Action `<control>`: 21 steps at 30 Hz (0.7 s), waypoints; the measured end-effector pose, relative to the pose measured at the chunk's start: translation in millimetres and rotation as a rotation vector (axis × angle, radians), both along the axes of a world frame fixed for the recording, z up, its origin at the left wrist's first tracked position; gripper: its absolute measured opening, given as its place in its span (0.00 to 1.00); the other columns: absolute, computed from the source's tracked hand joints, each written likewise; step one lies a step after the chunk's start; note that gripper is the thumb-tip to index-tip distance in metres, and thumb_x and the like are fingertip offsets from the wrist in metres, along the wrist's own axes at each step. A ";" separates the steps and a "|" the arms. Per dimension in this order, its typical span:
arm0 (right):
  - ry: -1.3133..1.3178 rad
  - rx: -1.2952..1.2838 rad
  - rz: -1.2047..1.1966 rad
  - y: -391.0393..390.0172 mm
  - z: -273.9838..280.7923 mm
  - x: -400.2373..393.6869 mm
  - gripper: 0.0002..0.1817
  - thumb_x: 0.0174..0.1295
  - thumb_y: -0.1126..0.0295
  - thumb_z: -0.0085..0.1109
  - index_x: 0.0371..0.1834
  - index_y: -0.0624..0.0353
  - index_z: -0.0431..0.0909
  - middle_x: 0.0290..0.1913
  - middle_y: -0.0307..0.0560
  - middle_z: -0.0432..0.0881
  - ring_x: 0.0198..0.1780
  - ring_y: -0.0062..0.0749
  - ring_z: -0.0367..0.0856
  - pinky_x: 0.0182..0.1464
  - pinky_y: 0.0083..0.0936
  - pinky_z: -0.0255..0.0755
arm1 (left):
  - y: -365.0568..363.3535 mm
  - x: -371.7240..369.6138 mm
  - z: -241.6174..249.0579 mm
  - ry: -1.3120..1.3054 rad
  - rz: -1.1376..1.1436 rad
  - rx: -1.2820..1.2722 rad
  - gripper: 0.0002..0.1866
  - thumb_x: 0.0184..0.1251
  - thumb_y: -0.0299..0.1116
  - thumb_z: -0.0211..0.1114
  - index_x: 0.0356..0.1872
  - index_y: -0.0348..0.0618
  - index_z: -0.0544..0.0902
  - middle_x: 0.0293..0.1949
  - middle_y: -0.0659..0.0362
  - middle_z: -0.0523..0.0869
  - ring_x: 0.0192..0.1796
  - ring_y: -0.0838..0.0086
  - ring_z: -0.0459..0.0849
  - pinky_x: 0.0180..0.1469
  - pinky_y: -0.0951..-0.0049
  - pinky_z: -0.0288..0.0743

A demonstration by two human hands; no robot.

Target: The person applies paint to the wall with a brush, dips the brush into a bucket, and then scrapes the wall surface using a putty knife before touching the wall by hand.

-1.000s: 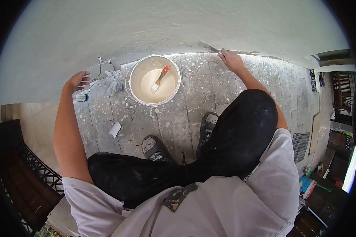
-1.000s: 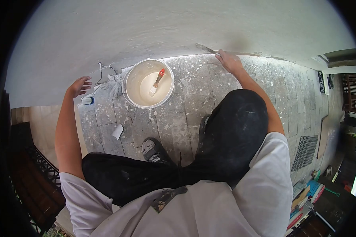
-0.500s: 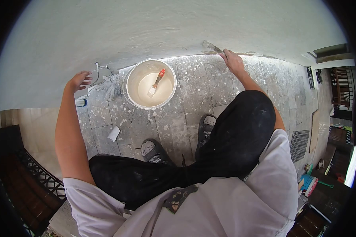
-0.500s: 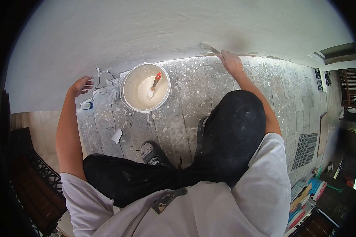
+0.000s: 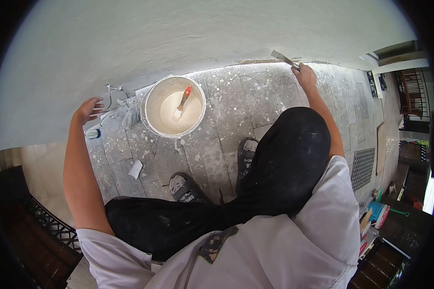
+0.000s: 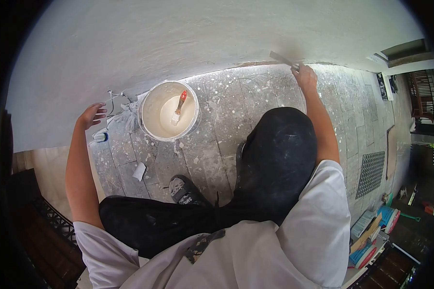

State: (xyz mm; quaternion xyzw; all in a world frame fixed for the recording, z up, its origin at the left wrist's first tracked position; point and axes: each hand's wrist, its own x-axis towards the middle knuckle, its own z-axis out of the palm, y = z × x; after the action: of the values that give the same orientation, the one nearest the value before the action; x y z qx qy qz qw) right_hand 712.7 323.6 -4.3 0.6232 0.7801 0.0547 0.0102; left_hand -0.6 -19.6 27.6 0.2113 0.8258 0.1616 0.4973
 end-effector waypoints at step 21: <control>0.267 -0.167 0.499 -40.9 -30.1 -197.8 0.16 0.58 0.60 0.61 0.43 0.59 0.73 0.41 0.56 0.80 0.49 0.50 0.79 0.49 0.45 0.73 | -11.5 3.4 -0.8 0.059 0.006 -0.097 0.20 0.69 0.48 0.49 0.57 0.56 0.75 0.50 0.64 0.80 0.50 0.74 0.78 0.55 0.64 0.67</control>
State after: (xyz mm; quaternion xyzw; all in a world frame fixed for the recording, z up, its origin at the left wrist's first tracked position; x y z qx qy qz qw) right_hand 514.9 282.8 -34.4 0.4109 0.9054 -0.0914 -0.0552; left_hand 2.7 -31.1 26.9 0.1892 0.8477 0.1168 0.4817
